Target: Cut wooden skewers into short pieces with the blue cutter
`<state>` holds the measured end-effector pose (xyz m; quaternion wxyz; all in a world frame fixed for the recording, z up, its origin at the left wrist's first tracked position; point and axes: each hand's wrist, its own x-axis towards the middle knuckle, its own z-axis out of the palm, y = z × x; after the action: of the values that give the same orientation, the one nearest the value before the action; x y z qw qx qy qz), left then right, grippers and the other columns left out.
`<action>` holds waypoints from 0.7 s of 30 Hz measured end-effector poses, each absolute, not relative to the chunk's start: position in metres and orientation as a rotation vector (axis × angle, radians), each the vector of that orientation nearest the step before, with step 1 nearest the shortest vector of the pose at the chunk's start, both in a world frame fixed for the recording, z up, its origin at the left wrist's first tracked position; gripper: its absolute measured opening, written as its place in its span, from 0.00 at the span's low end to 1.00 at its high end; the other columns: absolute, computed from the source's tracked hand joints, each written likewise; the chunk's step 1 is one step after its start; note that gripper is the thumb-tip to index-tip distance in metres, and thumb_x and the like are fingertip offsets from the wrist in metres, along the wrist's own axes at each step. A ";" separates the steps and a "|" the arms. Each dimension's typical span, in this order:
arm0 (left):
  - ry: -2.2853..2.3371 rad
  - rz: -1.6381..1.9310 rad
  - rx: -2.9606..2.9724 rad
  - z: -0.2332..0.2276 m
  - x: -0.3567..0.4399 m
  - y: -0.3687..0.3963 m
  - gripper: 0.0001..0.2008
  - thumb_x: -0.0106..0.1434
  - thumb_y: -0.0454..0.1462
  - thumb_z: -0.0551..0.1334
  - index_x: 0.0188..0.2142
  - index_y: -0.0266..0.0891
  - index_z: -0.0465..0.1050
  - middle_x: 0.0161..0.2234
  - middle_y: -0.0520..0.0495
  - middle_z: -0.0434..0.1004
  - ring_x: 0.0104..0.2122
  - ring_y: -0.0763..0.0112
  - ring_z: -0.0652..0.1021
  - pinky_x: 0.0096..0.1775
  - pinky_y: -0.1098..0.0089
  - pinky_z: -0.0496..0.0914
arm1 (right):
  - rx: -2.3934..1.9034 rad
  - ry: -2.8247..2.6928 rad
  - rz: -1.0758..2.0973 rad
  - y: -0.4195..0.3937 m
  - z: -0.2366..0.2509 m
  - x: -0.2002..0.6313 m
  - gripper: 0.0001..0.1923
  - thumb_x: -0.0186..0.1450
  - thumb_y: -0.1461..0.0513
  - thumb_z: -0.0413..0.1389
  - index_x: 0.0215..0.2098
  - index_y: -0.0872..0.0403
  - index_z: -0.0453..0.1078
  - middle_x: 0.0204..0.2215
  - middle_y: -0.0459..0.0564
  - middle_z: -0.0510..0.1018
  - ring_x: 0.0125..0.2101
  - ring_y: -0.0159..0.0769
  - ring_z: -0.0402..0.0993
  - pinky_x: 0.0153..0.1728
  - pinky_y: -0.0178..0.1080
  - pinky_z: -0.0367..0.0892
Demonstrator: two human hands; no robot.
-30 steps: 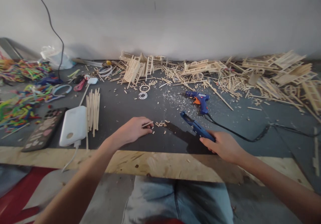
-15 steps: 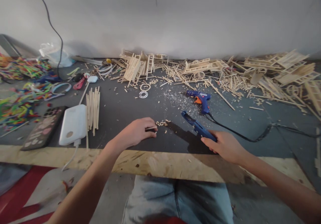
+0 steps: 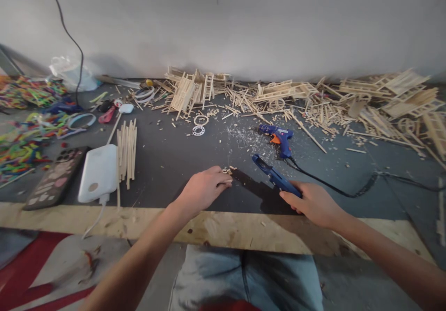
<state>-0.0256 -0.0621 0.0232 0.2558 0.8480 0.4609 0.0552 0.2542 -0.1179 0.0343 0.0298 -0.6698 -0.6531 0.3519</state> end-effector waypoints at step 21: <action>1.153 0.660 1.250 0.039 0.004 -0.130 0.17 0.68 0.48 0.48 0.37 0.39 0.66 0.22 0.54 0.65 0.16 0.80 0.60 0.20 0.76 0.55 | -1.912 -2.147 0.948 -0.134 0.062 0.228 0.12 0.62 0.53 0.53 0.39 0.50 0.72 0.31 0.50 0.80 0.30 0.41 0.76 0.29 0.38 0.64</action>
<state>0.0043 -0.1300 0.0392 0.6122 0.5417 0.4998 0.2862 0.2279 -0.1338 0.0618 0.0573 -0.6307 -0.7080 0.3125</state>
